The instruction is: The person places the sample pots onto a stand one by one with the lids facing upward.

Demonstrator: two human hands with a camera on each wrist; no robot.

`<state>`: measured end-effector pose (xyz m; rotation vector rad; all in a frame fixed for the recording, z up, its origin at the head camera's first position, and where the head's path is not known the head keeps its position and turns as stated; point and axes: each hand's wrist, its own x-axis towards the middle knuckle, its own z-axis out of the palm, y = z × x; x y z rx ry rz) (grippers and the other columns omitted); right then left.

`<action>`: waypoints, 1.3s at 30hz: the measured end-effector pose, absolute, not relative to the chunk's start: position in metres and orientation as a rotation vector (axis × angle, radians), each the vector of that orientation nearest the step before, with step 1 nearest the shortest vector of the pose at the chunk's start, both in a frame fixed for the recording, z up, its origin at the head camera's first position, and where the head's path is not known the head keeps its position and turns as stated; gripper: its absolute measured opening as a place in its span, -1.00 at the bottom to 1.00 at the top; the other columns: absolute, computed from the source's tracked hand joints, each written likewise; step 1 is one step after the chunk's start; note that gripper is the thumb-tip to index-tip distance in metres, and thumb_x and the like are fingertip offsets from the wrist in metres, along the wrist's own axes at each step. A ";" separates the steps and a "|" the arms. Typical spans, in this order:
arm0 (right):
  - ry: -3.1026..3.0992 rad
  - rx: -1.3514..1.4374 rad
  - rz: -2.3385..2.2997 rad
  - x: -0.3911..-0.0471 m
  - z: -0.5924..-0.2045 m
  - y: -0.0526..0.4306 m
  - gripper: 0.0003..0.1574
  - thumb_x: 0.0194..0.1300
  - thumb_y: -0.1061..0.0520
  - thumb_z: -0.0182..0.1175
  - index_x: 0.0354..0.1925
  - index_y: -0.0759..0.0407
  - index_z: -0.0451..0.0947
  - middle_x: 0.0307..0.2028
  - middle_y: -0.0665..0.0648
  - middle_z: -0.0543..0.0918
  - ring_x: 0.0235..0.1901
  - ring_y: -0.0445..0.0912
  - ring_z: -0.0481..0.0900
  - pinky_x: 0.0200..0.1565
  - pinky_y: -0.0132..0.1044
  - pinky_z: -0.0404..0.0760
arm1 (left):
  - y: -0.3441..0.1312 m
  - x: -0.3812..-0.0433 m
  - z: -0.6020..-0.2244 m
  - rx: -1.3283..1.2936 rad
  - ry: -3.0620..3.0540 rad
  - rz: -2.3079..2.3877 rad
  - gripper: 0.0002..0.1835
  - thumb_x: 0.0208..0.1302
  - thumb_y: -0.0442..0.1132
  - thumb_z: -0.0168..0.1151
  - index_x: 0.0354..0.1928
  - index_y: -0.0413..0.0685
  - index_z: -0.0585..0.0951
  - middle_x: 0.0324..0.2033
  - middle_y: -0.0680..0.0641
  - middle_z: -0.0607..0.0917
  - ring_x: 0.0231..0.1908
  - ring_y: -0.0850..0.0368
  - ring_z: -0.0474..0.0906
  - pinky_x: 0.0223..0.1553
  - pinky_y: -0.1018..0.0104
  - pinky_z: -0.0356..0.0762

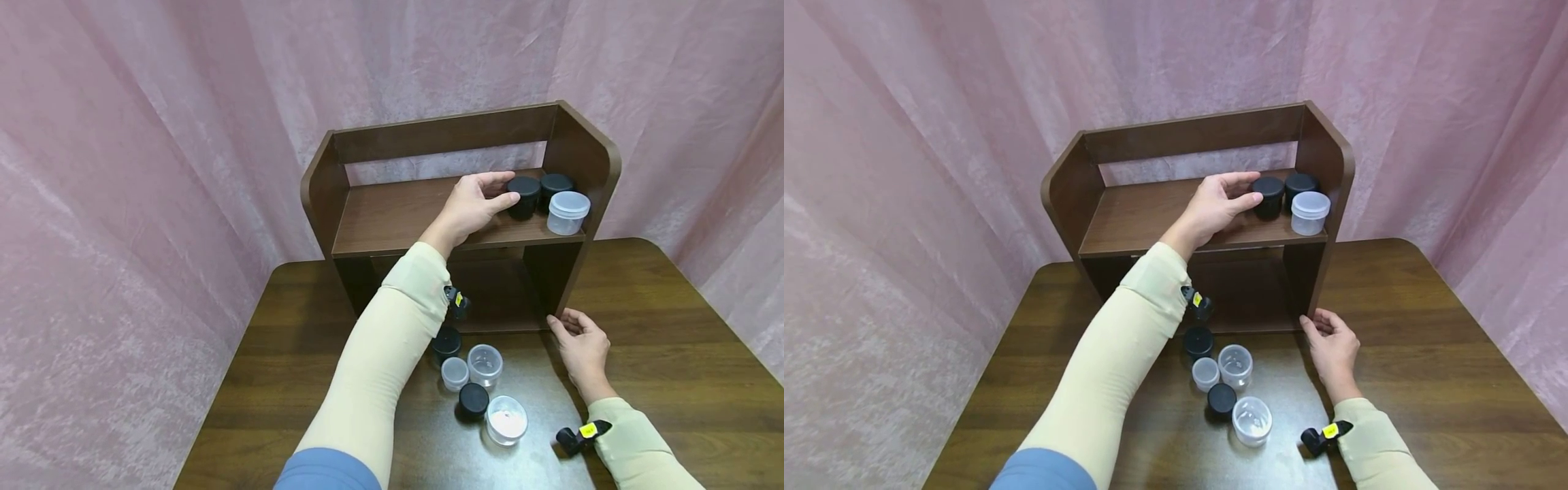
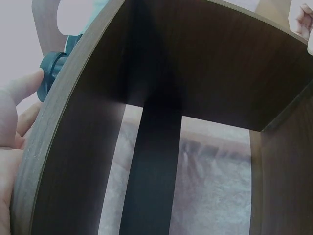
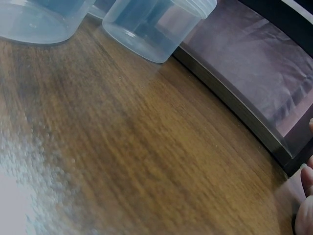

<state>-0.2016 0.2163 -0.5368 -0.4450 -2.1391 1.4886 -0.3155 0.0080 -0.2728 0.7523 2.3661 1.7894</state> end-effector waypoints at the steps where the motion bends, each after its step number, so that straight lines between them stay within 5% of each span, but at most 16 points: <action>1: -2.138 -0.444 1.490 -0.201 -0.536 0.216 -0.57 0.16 -0.02 0.39 -0.09 0.23 0.63 -0.26 -0.03 0.65 -0.31 -0.37 0.53 -0.34 -0.66 0.46 | 0.008 -0.315 -0.273 0.759 2.368 1.786 -0.51 0.23 -0.22 0.33 0.22 -0.02 0.54 -0.04 0.09 0.66 -0.05 0.35 0.55 -0.08 0.57 0.47; 39: -2.157 -0.436 1.503 -0.198 -0.536 0.216 -0.55 0.16 -0.06 0.38 -0.10 0.20 0.62 -0.24 -0.01 0.64 -0.28 -0.33 0.52 -0.34 -0.65 0.46 | 0.009 -0.311 -0.275 0.749 2.463 1.742 -0.58 0.28 -0.23 0.28 0.19 0.04 0.57 -0.01 0.16 0.65 -0.08 0.43 0.55 -0.19 0.56 0.49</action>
